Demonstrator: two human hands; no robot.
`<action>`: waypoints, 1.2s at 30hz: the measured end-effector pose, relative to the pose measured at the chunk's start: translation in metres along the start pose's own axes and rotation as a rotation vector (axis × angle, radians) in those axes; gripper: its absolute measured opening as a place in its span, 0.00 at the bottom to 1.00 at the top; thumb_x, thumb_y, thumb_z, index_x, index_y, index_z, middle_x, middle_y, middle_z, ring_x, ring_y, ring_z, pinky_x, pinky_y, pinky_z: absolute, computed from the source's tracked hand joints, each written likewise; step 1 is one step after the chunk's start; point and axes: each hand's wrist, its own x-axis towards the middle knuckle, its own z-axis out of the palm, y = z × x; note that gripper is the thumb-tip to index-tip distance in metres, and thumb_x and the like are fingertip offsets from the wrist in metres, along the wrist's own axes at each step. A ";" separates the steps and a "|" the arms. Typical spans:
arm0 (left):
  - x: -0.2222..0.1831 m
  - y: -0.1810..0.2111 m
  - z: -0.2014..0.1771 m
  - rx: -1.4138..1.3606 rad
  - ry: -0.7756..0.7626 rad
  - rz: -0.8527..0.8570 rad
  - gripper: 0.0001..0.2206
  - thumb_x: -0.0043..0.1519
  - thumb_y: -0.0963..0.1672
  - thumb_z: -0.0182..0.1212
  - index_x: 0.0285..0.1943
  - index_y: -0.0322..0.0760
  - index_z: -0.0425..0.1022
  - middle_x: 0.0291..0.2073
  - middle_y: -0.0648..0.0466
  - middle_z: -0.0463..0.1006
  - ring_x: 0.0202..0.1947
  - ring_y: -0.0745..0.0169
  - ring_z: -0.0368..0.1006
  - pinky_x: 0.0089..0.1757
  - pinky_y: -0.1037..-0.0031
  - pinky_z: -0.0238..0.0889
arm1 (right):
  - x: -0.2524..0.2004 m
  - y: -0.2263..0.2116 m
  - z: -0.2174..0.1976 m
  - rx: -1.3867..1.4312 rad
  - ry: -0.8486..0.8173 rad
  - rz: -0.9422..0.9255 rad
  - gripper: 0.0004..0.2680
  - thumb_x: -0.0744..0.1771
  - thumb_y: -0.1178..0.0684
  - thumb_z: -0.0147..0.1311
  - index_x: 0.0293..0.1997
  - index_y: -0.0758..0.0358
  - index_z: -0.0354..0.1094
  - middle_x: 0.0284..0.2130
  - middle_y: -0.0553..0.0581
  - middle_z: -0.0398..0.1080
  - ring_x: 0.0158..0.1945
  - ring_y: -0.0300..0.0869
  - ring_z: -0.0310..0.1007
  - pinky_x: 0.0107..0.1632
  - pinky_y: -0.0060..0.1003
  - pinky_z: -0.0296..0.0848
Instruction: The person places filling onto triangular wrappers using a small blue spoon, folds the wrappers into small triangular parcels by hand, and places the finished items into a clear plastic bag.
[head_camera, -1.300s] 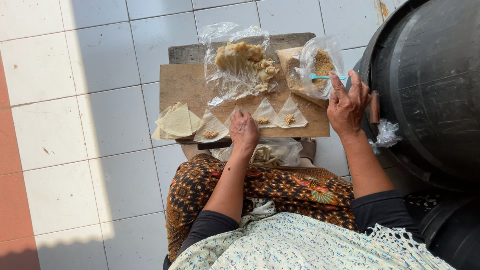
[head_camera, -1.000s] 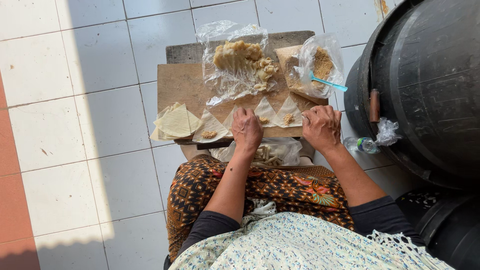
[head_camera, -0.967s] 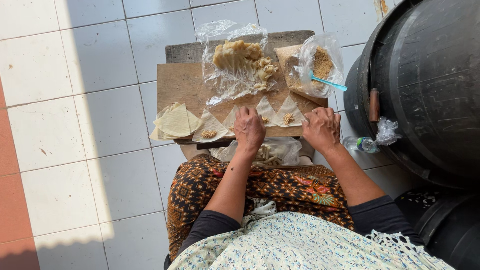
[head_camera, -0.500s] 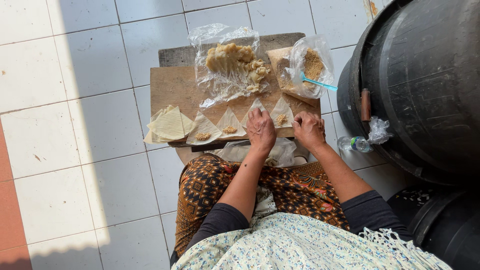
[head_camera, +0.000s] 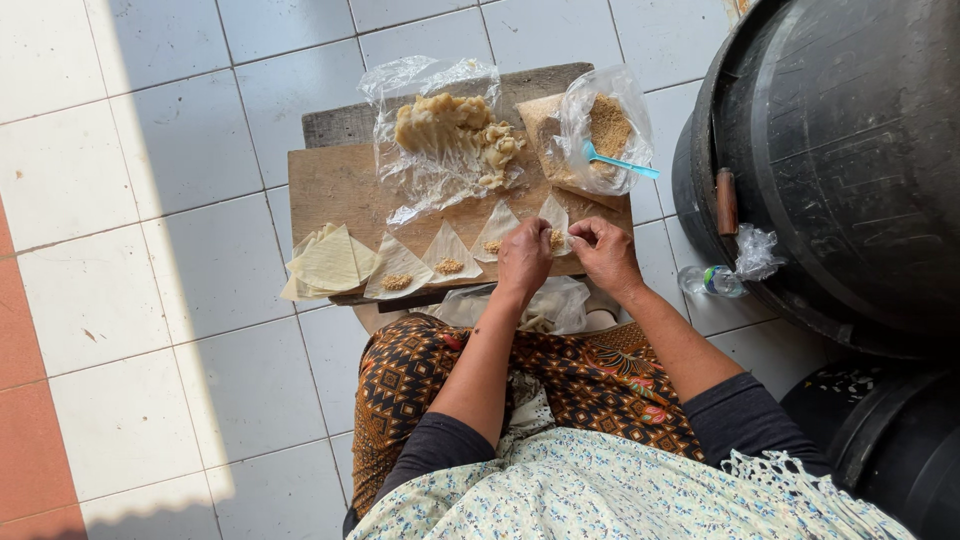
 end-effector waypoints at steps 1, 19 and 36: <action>0.001 0.000 0.001 0.010 -0.013 -0.048 0.06 0.65 0.42 0.60 0.46 0.34 0.78 0.36 0.40 0.82 0.40 0.37 0.78 0.42 0.56 0.69 | 0.000 0.000 0.000 0.020 0.000 -0.008 0.07 0.66 0.58 0.60 0.47 0.65 0.74 0.38 0.54 0.78 0.42 0.36 0.79 0.47 0.33 0.78; -0.004 0.004 -0.014 0.124 -0.038 0.141 0.15 0.52 0.36 0.62 0.48 0.37 0.77 0.42 0.46 0.77 0.47 0.42 0.74 0.46 0.59 0.68 | -0.017 -0.023 -0.010 -0.514 -0.019 -0.679 0.10 0.62 0.67 0.54 0.44 0.65 0.74 0.41 0.60 0.76 0.51 0.54 0.75 0.53 0.49 0.72; 0.012 -0.006 -0.002 0.188 -0.135 0.077 0.10 0.56 0.43 0.65 0.40 0.31 0.82 0.42 0.41 0.78 0.48 0.40 0.72 0.50 0.59 0.66 | 0.025 0.014 0.024 0.002 0.077 -0.058 0.03 0.65 0.58 0.62 0.39 0.64 0.76 0.35 0.54 0.78 0.34 0.37 0.76 0.39 0.33 0.75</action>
